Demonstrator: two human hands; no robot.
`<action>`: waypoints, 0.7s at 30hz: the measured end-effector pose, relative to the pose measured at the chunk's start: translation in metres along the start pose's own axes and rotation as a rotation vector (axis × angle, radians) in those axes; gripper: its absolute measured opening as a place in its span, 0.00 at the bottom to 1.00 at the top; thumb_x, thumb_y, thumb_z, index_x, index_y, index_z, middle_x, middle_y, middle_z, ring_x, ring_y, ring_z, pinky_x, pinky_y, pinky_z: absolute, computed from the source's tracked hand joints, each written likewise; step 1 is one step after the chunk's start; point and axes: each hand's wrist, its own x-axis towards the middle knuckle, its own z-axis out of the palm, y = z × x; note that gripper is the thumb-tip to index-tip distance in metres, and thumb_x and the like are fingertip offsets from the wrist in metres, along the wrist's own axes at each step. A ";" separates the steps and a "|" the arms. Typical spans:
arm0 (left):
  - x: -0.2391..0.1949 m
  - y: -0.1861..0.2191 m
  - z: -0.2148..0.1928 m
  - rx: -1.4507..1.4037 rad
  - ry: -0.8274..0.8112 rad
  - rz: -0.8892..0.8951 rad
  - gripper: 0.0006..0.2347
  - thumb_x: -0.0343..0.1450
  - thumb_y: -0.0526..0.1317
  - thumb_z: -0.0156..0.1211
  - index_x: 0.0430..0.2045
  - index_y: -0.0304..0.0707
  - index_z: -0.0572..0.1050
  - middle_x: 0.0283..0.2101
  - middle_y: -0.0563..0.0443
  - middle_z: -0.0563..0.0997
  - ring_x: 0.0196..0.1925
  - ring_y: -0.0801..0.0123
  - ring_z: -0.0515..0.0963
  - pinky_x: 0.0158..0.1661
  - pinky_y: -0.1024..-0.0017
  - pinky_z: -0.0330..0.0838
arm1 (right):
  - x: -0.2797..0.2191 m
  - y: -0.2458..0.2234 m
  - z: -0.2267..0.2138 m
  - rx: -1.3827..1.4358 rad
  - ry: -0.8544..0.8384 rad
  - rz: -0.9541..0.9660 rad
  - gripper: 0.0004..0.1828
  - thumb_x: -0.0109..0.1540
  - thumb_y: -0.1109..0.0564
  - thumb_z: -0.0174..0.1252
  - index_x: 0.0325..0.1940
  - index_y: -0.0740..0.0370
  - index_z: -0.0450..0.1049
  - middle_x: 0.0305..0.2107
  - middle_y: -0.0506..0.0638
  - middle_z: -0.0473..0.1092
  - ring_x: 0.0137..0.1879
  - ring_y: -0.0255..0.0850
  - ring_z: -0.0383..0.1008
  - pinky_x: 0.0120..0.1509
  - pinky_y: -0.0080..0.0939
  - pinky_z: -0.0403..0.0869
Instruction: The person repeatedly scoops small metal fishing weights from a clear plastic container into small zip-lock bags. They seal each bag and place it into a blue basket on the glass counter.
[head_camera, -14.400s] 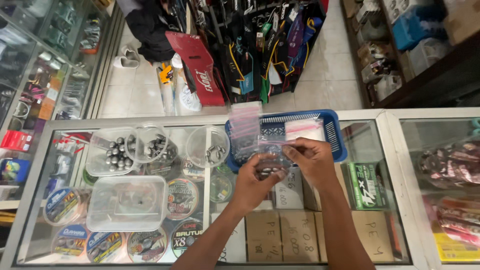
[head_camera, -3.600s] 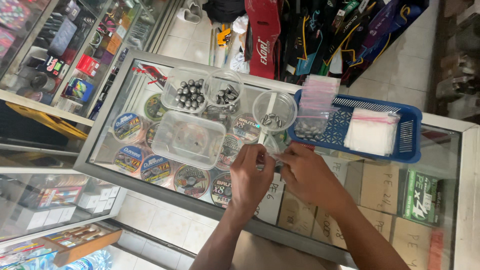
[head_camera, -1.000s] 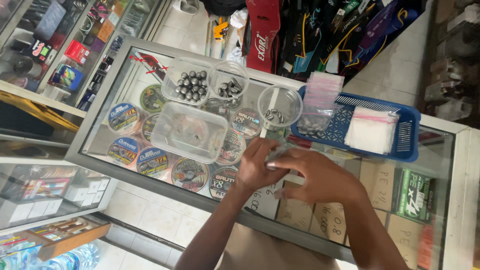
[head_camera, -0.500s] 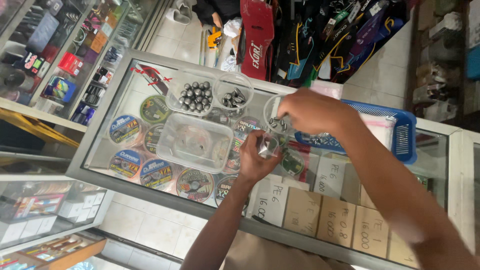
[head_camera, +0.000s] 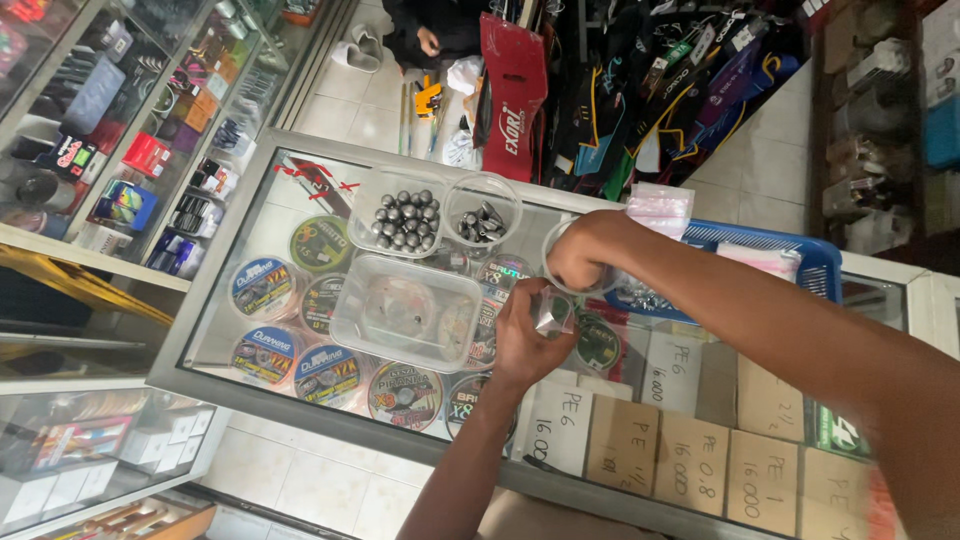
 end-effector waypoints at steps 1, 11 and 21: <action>0.000 -0.002 0.001 -0.001 0.001 0.000 0.22 0.47 0.37 0.68 0.34 0.43 0.72 0.27 0.48 0.76 0.32 0.52 0.81 0.31 0.61 0.76 | 0.000 0.000 -0.001 -0.001 -0.001 0.000 0.10 0.56 0.62 0.50 0.37 0.70 0.74 0.25 0.65 0.69 0.32 0.50 0.75 0.39 0.37 0.72; 0.001 -0.002 0.000 0.003 -0.051 0.002 0.21 0.48 0.38 0.67 0.33 0.42 0.71 0.30 0.48 0.77 0.35 0.52 0.81 0.33 0.61 0.76 | -0.007 -0.006 -0.006 0.028 0.049 0.004 0.07 0.56 0.59 0.51 0.33 0.64 0.73 0.23 0.61 0.69 0.31 0.49 0.74 0.36 0.40 0.71; -0.002 -0.010 0.011 0.139 -0.033 0.061 0.21 0.49 0.42 0.69 0.33 0.43 0.71 0.32 0.50 0.77 0.35 0.54 0.81 0.35 0.61 0.77 | -0.030 0.000 -0.011 0.056 0.102 0.046 0.05 0.56 0.56 0.52 0.29 0.59 0.72 0.20 0.56 0.69 0.29 0.49 0.74 0.34 0.43 0.70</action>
